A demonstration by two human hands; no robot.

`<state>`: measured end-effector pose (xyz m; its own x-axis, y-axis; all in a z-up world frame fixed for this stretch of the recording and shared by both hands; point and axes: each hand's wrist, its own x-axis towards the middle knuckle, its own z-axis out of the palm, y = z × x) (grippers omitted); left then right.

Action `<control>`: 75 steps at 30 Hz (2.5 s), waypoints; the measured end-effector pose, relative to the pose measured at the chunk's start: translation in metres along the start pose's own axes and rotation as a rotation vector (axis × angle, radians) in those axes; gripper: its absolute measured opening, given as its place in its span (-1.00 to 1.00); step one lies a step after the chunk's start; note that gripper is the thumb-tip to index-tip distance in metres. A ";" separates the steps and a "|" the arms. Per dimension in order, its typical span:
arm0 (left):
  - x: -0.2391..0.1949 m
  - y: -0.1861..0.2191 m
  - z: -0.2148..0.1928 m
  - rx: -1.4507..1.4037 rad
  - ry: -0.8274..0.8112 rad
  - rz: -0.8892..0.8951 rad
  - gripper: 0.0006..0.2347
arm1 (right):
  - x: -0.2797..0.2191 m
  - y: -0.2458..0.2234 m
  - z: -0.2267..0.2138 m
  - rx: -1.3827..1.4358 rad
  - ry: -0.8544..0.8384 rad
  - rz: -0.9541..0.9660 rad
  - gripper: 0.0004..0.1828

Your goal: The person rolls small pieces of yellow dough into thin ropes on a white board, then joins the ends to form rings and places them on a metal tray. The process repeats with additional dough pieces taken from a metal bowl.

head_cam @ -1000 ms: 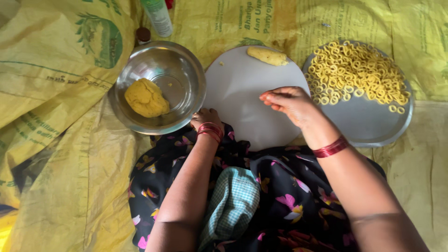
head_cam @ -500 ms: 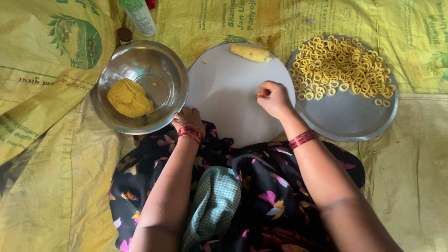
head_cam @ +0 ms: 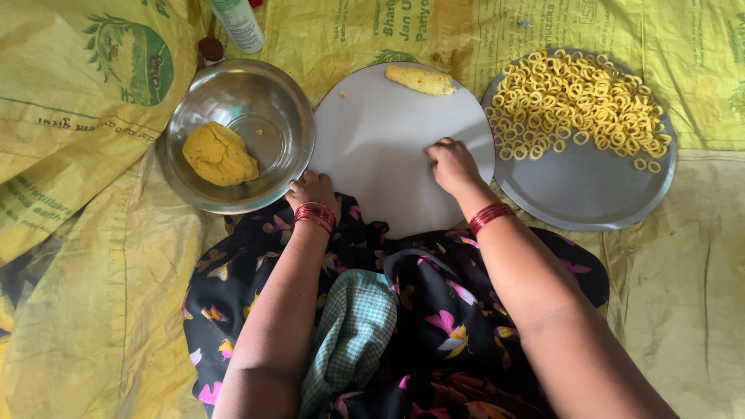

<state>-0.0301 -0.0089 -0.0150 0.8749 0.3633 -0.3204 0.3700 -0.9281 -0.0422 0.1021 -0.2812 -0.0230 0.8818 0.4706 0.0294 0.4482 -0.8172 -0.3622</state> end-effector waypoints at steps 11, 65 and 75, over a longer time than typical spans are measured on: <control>-0.004 -0.001 -0.001 0.019 0.005 0.005 -0.52 | 0.000 0.018 0.008 0.404 -0.034 0.179 -0.79; -0.010 -0.003 -0.006 0.016 -0.031 -0.006 -0.50 | -0.012 -0.057 0.015 -0.107 -0.382 0.447 -0.21; -0.004 0.001 -0.004 0.030 -0.037 -0.017 -0.48 | -0.040 -0.094 0.027 -0.180 -0.583 0.140 -0.16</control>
<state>-0.0324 -0.0106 -0.0098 0.8561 0.3766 -0.3539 0.3749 -0.9239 -0.0765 0.0213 -0.2144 -0.0154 0.7318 0.4180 -0.5383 0.3968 -0.9035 -0.1623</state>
